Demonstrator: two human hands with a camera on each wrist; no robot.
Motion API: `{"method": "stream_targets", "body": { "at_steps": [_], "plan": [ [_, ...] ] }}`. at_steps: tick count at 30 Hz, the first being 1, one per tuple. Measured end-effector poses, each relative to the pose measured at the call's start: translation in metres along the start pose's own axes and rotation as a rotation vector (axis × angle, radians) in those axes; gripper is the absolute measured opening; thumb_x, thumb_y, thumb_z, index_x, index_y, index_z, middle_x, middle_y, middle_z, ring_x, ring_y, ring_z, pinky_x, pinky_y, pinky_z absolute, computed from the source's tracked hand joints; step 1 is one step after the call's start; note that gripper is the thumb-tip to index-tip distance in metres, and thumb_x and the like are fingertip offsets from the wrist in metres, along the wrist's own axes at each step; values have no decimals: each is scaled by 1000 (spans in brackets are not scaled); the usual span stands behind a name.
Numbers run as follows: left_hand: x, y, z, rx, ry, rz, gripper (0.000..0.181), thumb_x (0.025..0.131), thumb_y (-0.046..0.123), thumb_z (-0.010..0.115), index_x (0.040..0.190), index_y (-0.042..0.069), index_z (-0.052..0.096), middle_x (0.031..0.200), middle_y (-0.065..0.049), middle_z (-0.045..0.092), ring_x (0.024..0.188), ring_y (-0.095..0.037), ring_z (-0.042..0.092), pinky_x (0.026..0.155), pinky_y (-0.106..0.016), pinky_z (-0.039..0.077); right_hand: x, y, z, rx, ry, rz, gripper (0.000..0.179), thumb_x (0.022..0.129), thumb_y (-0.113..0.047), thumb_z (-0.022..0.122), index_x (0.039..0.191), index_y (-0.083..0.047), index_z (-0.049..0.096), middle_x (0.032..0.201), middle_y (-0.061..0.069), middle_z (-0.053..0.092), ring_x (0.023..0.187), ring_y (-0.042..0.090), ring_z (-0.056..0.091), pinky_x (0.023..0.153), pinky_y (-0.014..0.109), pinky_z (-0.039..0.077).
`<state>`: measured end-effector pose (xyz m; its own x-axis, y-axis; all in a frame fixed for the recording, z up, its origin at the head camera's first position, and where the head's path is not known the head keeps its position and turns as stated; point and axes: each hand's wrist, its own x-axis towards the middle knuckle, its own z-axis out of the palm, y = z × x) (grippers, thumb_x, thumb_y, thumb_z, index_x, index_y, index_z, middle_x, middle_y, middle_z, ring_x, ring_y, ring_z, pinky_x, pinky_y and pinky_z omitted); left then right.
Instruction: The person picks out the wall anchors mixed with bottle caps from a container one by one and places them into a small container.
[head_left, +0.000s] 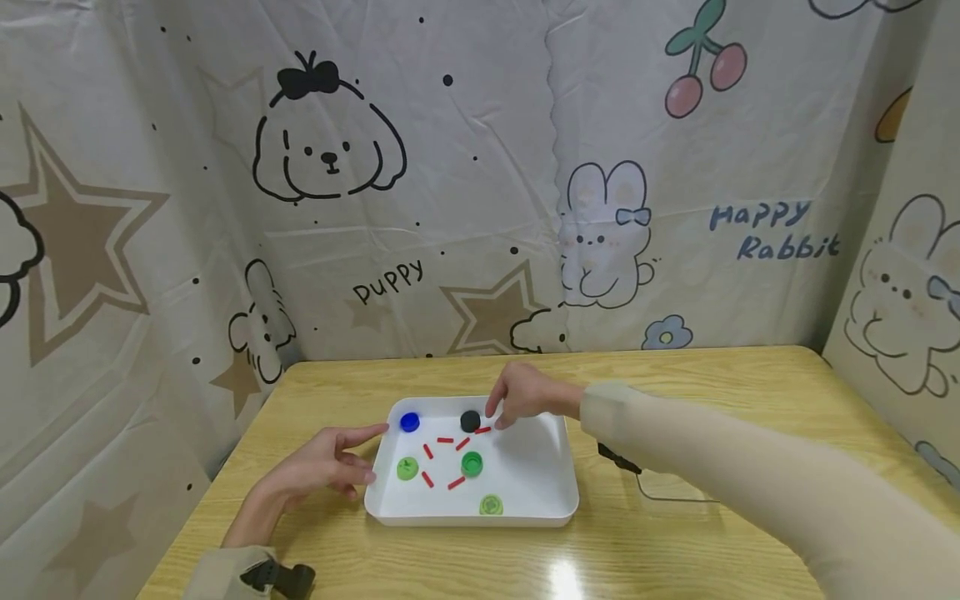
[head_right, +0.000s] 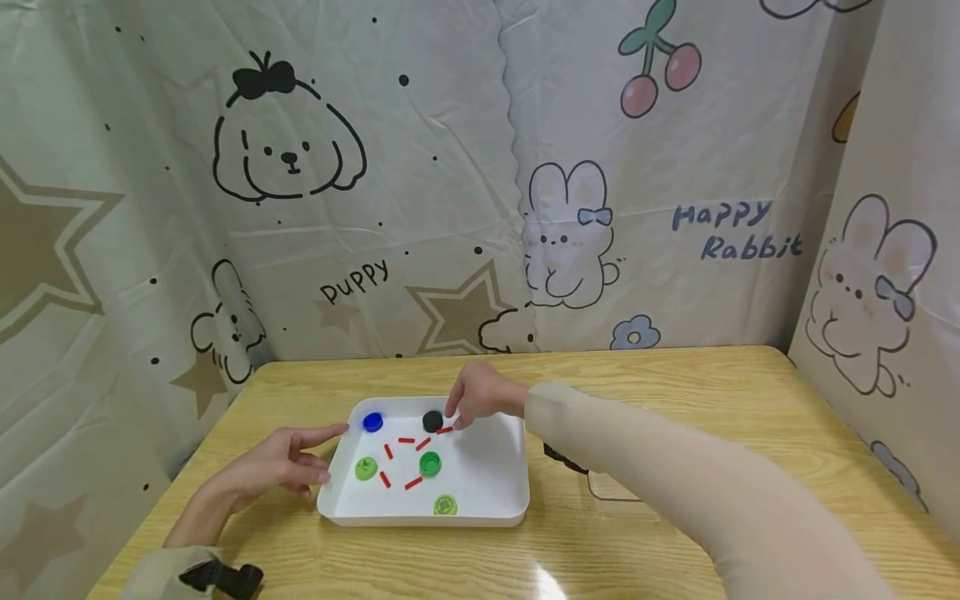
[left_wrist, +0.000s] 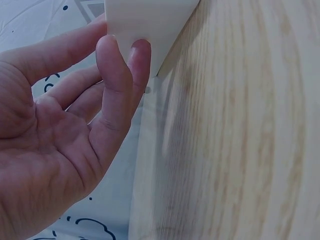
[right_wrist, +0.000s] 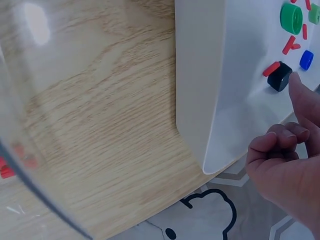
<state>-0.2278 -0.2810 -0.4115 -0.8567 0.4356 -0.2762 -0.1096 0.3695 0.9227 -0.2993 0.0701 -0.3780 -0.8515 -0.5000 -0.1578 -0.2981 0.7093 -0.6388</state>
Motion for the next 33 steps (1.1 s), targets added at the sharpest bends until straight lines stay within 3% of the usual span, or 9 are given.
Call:
{"method": "stream_targets", "body": {
  "at_steps": [14, 19, 25, 33],
  "plan": [
    [-1, 1, -2, -16, -16, 3, 84, 92, 0, 78, 163, -1, 33, 104, -22, 76, 67, -17, 64, 64, -31, 61, 7, -2, 10, -34, 9, 4, 14, 80, -1, 91, 90, -9, 86, 99, 0, 77, 94, 16, 65, 83, 33, 57],
    [-1, 1, -1, -13, -11, 2, 84, 92, -1, 78, 163, -1, 33, 99, -21, 76, 68, -18, 64, 63, -31, 60, 9, -2, 14, -37, 8, 32, 14, 82, -2, 90, 91, -11, 86, 102, 0, 76, 90, 17, 63, 72, 29, 56],
    [0, 0, 0, -8, -5, -3, 84, 92, 0, 78, 163, 0, 33, 98, -21, 76, 70, -19, 65, 63, -31, 60, 14, 3, 21, -61, -1, 99, 15, 82, -3, 90, 91, -14, 86, 98, -1, 74, 77, 16, 62, 47, 26, 42],
    [1, -1, -1, -2, -5, -4, 84, 92, 1, 78, 163, 1, 34, 95, -19, 76, 67, -19, 64, 63, -31, 60, 13, 2, 29, -92, -9, 105, 17, 83, 1, 88, 85, -16, 86, 98, -1, 70, 70, 16, 58, 45, 26, 41]
  ]
}}
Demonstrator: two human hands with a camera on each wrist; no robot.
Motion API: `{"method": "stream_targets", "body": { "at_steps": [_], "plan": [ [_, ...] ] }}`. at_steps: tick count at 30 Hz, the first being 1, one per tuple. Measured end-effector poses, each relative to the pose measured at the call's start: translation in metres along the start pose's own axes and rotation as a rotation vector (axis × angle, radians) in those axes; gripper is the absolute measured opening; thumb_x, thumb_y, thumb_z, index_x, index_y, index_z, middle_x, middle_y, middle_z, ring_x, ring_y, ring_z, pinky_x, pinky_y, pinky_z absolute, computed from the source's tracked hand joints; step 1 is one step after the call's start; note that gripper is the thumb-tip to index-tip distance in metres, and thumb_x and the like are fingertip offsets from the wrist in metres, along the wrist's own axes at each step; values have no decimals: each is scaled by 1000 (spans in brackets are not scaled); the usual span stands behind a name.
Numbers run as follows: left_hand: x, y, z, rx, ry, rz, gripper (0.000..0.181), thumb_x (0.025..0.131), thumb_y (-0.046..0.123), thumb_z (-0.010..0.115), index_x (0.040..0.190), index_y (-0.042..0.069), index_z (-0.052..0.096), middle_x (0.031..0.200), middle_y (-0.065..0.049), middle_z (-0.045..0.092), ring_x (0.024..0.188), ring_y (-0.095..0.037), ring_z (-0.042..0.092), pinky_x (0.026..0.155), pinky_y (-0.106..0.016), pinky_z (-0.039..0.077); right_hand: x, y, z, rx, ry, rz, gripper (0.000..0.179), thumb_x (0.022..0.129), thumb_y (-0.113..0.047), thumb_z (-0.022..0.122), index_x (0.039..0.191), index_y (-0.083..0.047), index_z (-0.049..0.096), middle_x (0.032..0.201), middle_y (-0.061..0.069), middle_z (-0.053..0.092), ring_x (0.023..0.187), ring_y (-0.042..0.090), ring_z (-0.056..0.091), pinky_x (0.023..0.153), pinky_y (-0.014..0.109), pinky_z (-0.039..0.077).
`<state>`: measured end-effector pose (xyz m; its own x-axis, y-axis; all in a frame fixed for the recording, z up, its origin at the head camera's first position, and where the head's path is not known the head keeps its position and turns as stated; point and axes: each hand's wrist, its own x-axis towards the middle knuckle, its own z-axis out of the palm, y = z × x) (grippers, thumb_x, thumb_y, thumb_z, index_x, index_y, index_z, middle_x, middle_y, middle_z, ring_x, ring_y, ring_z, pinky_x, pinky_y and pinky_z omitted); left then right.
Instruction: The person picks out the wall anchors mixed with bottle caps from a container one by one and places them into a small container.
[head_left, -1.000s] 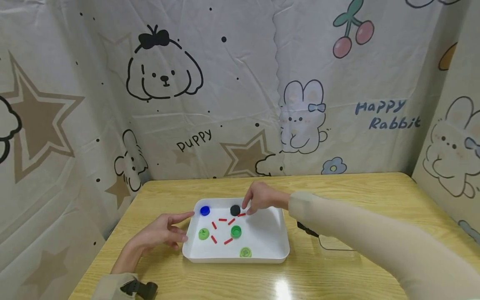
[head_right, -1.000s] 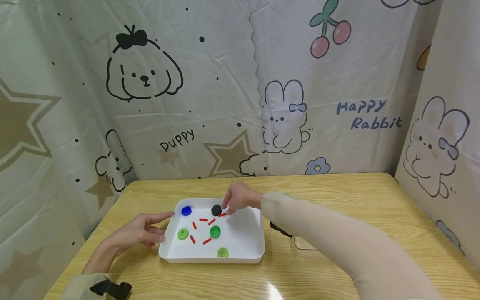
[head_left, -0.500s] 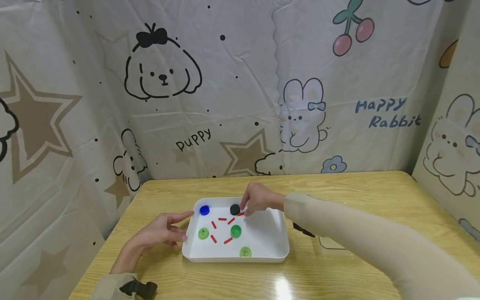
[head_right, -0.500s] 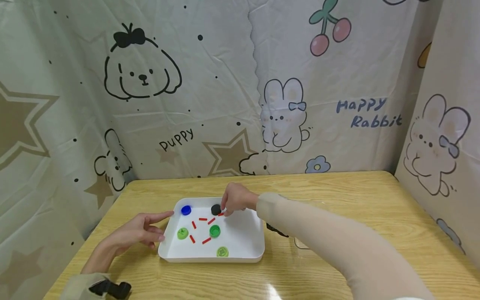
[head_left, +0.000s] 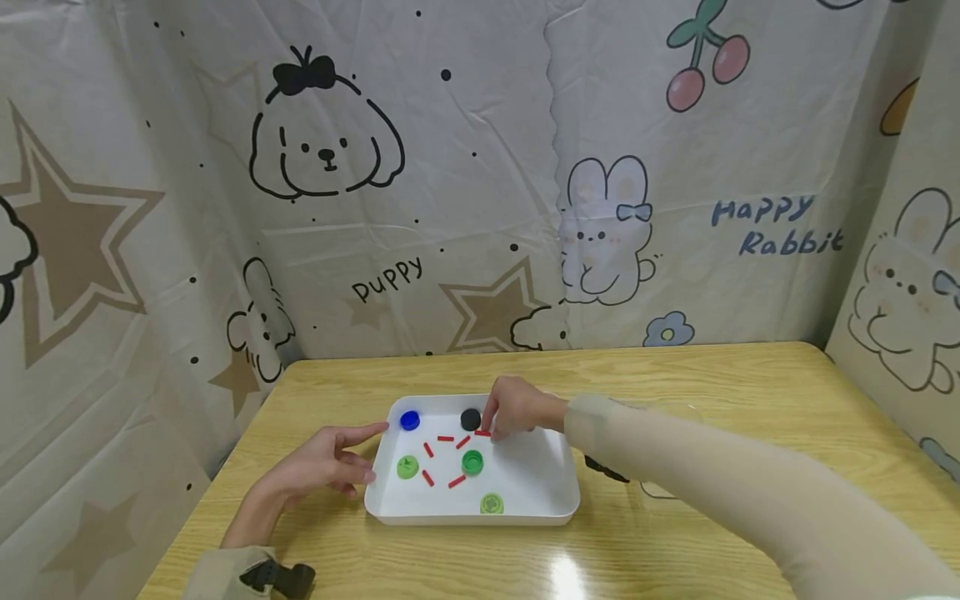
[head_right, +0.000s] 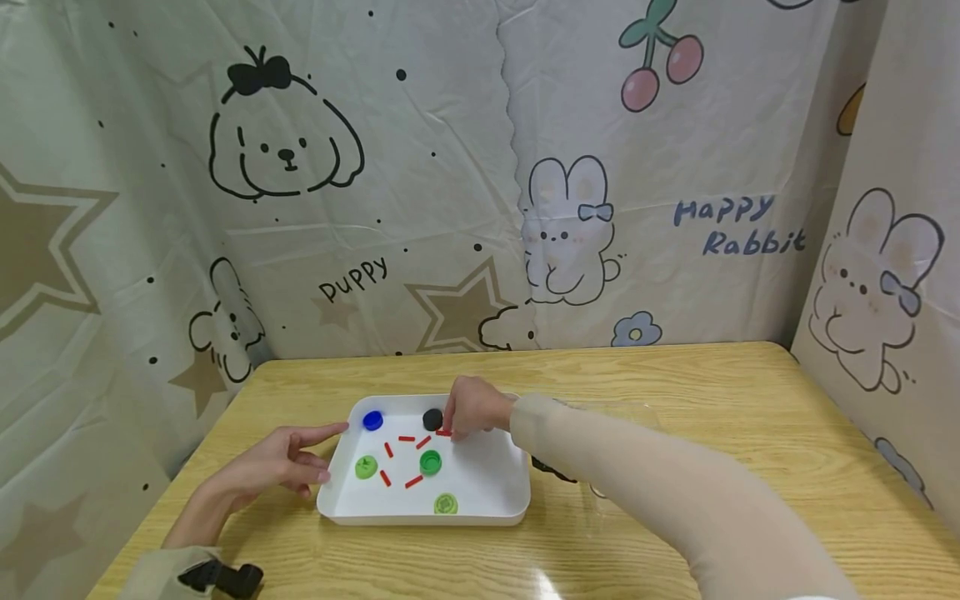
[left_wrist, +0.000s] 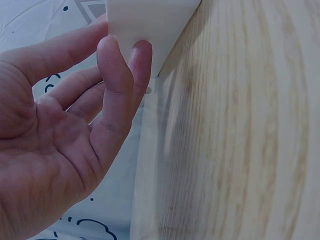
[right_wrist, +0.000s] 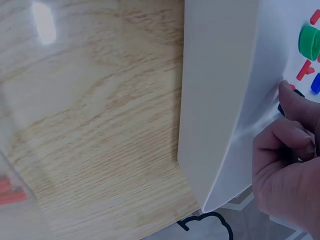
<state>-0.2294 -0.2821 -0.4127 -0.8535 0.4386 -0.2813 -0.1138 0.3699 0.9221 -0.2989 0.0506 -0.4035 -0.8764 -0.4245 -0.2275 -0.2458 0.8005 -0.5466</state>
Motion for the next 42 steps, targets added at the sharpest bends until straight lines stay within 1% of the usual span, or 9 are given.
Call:
{"method": "stream_targets", "body": {
  "at_steps": [5, 9, 14, 17, 22, 27, 32, 38, 42],
  "plan": [
    [-1, 1, 1, 2, -2, -2, 84, 92, 1, 78, 164, 1, 33, 94, -18, 75, 68, -19, 64, 64, -31, 60, -3, -1, 1, 9, -21, 15, 18, 83, 0, 88, 82, -17, 85, 95, -2, 71, 68, 15, 57, 44, 26, 39],
    [-1, 2, 1, 5, -1, -1, 84, 93, 0, 78, 163, 1, 34, 94, -18, 75, 68, -18, 64, 64, -31, 60, -5, -2, 0, 40, -22, 21, 17, 83, 0, 88, 85, -16, 84, 95, -1, 72, 67, 15, 57, 44, 25, 37],
    [-1, 2, 1, 3, 0, 2, 84, 93, 0, 78, 163, 0, 33, 94, -20, 75, 68, -19, 64, 63, -31, 60, -6, -2, 1, 58, 13, 8, 17, 81, 0, 90, 90, -14, 86, 103, 0, 72, 71, 16, 59, 47, 25, 41],
    [-1, 0, 1, 3, 1, -2, 84, 92, 1, 78, 163, 1, 33, 92, -19, 75, 67, -19, 64, 63, -31, 60, -5, -1, 3, 59, 11, 5, 15, 81, -4, 92, 89, -14, 85, 101, -1, 72, 75, 16, 60, 50, 26, 43],
    [-2, 1, 1, 4, 10, -6, 84, 92, 1, 79, 163, 1, 34, 90, -17, 75, 67, -19, 64, 63, -31, 60, -4, -2, 7, 17, 21, -28, 11, 81, -11, 93, 81, -16, 83, 87, -5, 71, 79, 16, 60, 61, 28, 49],
    [-3, 3, 1, 9, 8, -4, 84, 92, 1, 79, 163, 0, 34, 83, -14, 73, 64, -19, 63, 63, -31, 60, -5, -5, 8, -41, 48, -77, 15, 82, -9, 92, 76, -16, 81, 82, -7, 68, 80, 14, 60, 74, 29, 54],
    [-3, 4, 1, 11, 1, 0, 84, 92, 1, 78, 163, 0, 34, 81, -13, 72, 63, -18, 62, 63, -31, 60, -7, -6, 8, -46, 62, -80, 16, 84, -4, 89, 75, -15, 81, 76, -7, 69, 75, 15, 61, 72, 29, 55],
    [-3, 4, 1, 10, 5, -5, 84, 92, 1, 78, 163, 0, 34, 88, -16, 75, 66, -18, 63, 63, -31, 60, -8, -7, 10, -34, 63, -61, 12, 84, -11, 91, 78, -15, 82, 76, -7, 68, 76, 15, 61, 73, 28, 55],
    [-2, 4, 1, 9, 8, -7, 84, 92, 1, 78, 163, 0, 33, 92, -17, 75, 67, -18, 64, 63, -31, 60, -9, -9, 10, -36, 70, -68, 16, 85, -7, 89, 74, -14, 80, 73, -5, 68, 74, 15, 60, 69, 28, 53]
  ]
}}
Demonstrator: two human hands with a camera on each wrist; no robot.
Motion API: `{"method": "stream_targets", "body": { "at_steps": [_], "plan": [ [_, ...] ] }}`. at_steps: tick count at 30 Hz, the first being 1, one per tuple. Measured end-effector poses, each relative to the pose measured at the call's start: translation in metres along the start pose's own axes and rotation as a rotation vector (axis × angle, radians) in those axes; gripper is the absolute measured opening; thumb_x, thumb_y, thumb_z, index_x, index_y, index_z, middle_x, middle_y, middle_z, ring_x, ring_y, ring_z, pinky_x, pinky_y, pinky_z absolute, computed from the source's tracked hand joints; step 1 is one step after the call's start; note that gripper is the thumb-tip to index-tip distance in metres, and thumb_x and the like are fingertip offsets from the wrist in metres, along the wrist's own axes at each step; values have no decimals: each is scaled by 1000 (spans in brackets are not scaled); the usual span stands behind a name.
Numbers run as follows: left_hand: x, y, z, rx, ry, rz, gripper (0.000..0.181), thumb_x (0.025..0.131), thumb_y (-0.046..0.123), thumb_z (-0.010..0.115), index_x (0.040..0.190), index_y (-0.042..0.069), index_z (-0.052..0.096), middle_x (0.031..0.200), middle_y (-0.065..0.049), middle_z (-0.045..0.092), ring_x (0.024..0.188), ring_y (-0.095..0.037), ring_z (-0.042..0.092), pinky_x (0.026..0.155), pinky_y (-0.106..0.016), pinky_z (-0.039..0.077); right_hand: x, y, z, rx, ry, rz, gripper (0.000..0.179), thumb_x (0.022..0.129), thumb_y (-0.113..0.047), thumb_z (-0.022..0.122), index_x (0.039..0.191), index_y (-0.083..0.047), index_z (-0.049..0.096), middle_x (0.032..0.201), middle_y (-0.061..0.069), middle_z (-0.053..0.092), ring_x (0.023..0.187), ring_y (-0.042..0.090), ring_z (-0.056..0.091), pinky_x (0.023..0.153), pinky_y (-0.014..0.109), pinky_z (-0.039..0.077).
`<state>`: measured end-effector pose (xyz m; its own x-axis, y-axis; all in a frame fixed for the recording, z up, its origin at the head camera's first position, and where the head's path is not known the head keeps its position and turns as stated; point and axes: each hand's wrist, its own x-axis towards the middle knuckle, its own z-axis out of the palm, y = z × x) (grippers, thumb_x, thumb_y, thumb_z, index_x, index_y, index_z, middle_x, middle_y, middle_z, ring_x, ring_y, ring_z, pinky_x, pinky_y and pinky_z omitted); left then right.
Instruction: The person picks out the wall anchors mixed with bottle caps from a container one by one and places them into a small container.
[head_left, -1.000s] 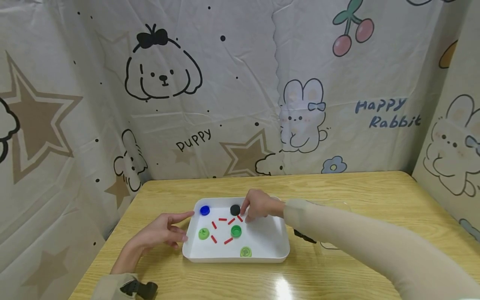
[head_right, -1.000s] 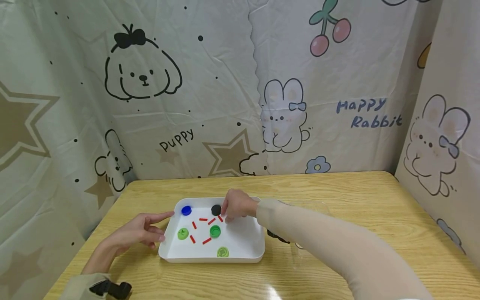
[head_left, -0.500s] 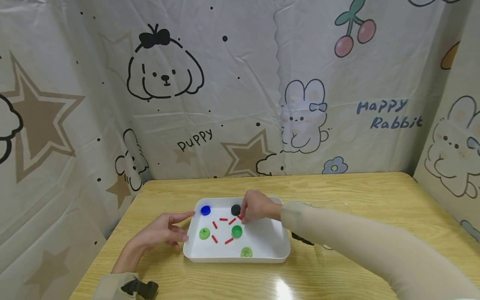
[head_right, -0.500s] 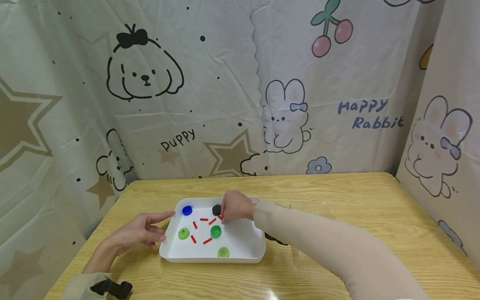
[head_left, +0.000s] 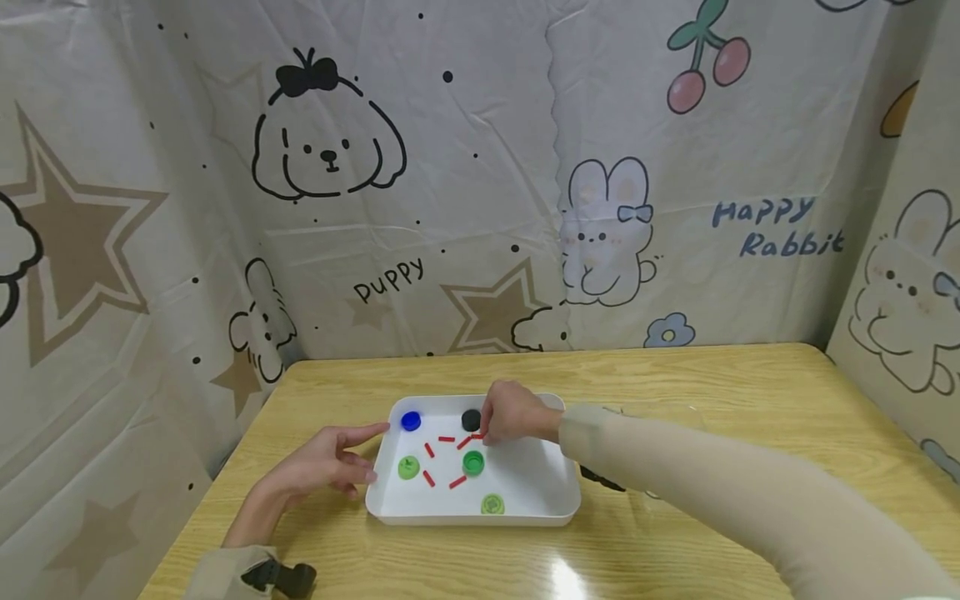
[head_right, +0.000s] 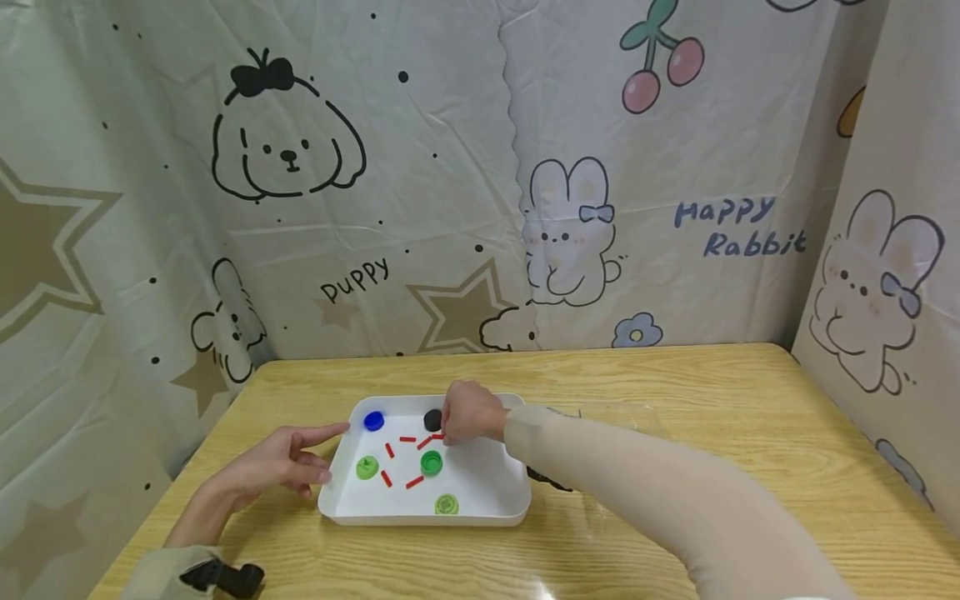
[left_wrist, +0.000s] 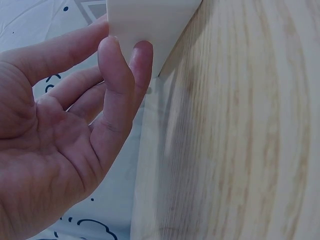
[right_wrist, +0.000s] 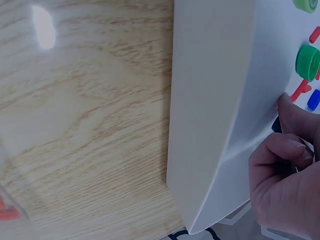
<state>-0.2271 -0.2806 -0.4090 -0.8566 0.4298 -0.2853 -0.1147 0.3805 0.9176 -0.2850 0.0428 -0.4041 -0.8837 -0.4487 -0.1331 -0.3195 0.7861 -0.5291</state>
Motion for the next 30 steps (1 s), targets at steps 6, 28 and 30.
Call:
{"method": "stream_targets", "body": {
  "at_steps": [6, 28, 30],
  "plan": [
    [0, 0, 0, -7, 2, -1, 84, 92, 1, 78, 163, 1, 34, 96, -19, 76, 68, -18, 64, 64, -31, 60, -3, 3, -4, -13, -6, 41, 19, 85, -5, 87, 72, -14, 78, 71, -5, 67, 69, 14, 58, 61, 26, 48],
    [1, 0, 3, 9, 15, -12, 84, 92, 1, 78, 163, 1, 34, 92, -18, 74, 66, -19, 64, 62, -30, 59, -4, 28, -15, 61, -178, -189, 35, 83, 3, 87, 115, -12, 84, 64, -3, 49, 60, 11, 42, 58, 22, 36],
    [1, 0, 3, 11, 18, -14, 84, 91, 1, 79, 163, 1, 35, 90, -16, 74, 66, -19, 64, 62, -30, 59, -3, 28, -15, 52, -182, -202, 35, 83, 4, 86, 114, -12, 84, 63, -3, 48, 59, 12, 41, 58, 22, 36]
  ]
}}
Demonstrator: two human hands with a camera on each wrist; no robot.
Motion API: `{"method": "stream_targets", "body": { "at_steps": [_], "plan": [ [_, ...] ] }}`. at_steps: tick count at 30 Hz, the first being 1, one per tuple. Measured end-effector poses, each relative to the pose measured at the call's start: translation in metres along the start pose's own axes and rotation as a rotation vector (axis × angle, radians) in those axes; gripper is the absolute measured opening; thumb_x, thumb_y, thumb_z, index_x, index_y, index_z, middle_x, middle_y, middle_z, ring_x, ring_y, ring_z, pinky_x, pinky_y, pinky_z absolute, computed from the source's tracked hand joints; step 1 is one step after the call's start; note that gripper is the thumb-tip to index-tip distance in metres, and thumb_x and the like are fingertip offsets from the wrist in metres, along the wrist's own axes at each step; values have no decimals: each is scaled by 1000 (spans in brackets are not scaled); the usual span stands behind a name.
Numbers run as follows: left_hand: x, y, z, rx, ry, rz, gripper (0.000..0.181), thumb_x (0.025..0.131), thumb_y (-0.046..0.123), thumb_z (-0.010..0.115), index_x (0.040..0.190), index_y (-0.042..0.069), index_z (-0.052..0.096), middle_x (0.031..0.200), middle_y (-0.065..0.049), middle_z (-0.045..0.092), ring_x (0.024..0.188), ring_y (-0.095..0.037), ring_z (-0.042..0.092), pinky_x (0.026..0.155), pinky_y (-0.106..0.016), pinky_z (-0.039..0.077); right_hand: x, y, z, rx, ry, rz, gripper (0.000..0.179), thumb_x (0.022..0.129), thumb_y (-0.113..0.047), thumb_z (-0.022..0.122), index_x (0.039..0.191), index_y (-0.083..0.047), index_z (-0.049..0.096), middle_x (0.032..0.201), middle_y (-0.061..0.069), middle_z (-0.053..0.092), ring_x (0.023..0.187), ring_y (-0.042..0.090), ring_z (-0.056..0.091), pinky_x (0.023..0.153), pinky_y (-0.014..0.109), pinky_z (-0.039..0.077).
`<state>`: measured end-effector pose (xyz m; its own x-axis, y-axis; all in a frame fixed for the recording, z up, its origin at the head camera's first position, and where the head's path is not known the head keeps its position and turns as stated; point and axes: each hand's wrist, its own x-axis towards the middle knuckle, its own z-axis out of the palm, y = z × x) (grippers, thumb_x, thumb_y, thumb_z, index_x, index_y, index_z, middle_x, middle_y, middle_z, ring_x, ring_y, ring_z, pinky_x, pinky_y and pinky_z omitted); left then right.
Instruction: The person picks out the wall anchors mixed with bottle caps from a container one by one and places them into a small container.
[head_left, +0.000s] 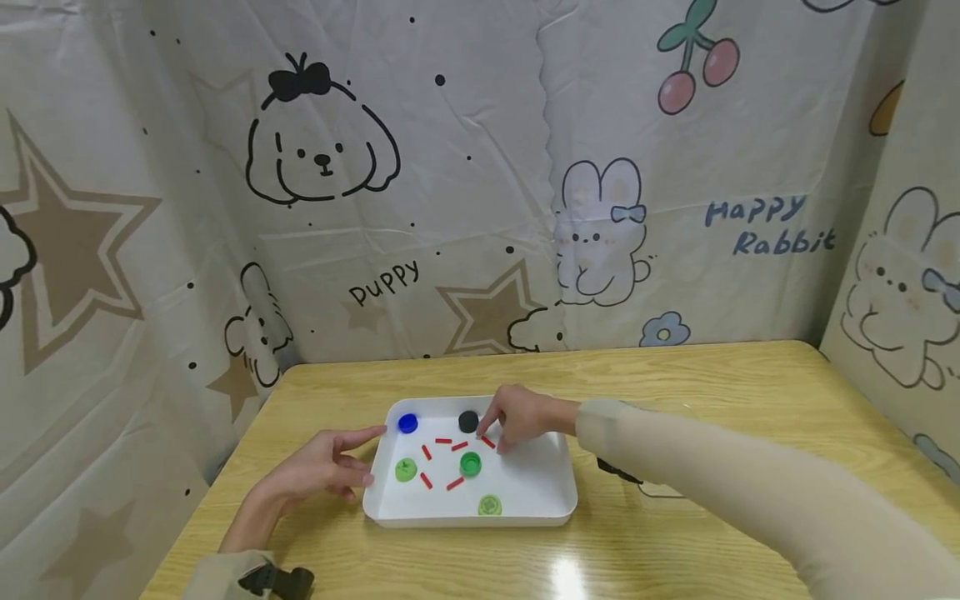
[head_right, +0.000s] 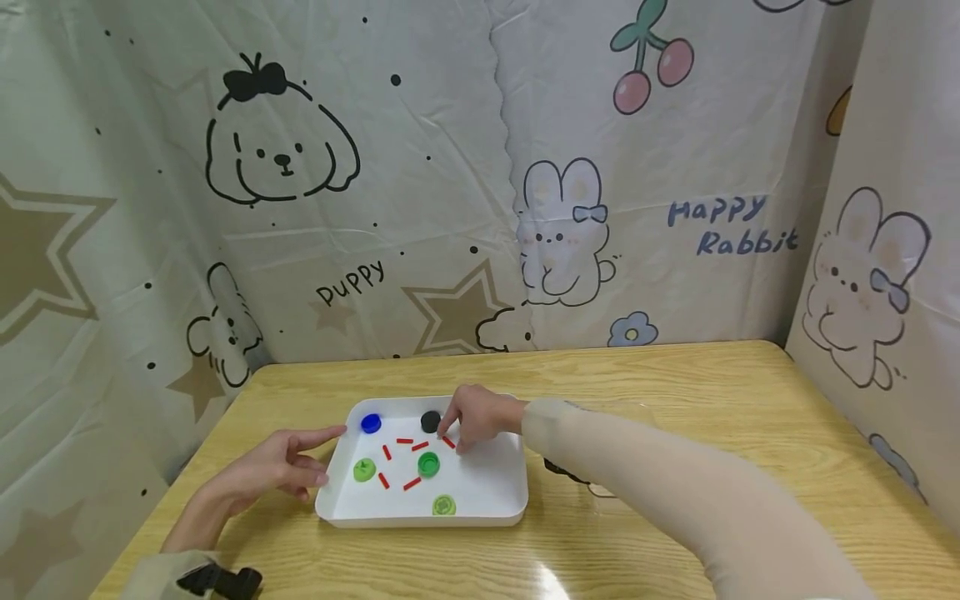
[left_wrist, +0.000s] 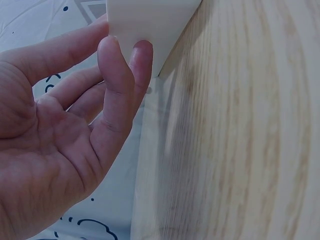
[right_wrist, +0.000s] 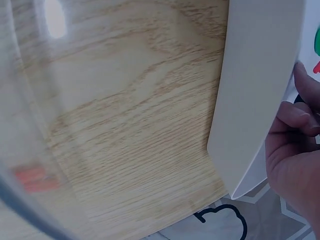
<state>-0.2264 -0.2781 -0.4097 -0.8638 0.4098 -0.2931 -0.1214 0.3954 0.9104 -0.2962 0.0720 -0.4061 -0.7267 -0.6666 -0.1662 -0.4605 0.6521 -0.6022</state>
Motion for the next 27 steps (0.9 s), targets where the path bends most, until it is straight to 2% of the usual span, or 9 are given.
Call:
{"method": "stream_targets", "body": {
  "at_steps": [4, 8, 15, 17, 23, 27],
  "plan": [
    [0, -1, 0, -4, -3, 4, 84, 91, 0, 79, 163, 1, 34, 88, -15, 74, 67, -19, 65, 63, -30, 59, 1, -2, 1, -8, 3, -3, 31, 84, 5, 85, 111, -10, 84, 66, -2, 56, 62, 12, 44, 59, 22, 37],
    [0, -1, -1, -15, -11, 14, 85, 91, 0, 78, 163, 1, 34, 87, -16, 74, 68, -19, 65, 63, -31, 60, 0, -5, 0, 4, 3, 16, 29, 85, 3, 86, 110, -10, 85, 82, -1, 69, 68, 13, 48, 62, 23, 39],
    [0, 0, -2, -21, -20, 21, 84, 91, 1, 79, 163, 1, 34, 90, -17, 75, 69, -19, 64, 63, -31, 60, -3, -3, 2, 65, 2, 106, 33, 84, -2, 89, 114, -15, 84, 78, 1, 61, 62, 13, 48, 57, 23, 40],
    [0, 0, -2, -20, -20, 20, 84, 91, 1, 79, 163, 1, 35, 89, -16, 75, 69, -19, 64, 63, -31, 60, -3, -3, 3, 80, 3, 131, 33, 84, -3, 89, 114, -16, 84, 82, 1, 64, 61, 13, 49, 55, 23, 41],
    [0, 0, -2, -16, -15, 18, 84, 91, 1, 79, 163, 1, 34, 90, -17, 75, 69, -19, 64, 62, -31, 59, -3, -5, 3, 73, 12, 100, 31, 83, -2, 89, 111, -14, 85, 106, -2, 75, 73, 14, 54, 64, 23, 44],
    [0, -1, -2, -15, -12, 15, 85, 91, 1, 79, 163, 1, 34, 85, -14, 73, 69, -19, 64, 63, -31, 60, -4, -7, 2, 76, 20, 92, 29, 83, -1, 89, 110, -12, 85, 112, 0, 77, 81, 14, 57, 68, 24, 45]
  ]
}}
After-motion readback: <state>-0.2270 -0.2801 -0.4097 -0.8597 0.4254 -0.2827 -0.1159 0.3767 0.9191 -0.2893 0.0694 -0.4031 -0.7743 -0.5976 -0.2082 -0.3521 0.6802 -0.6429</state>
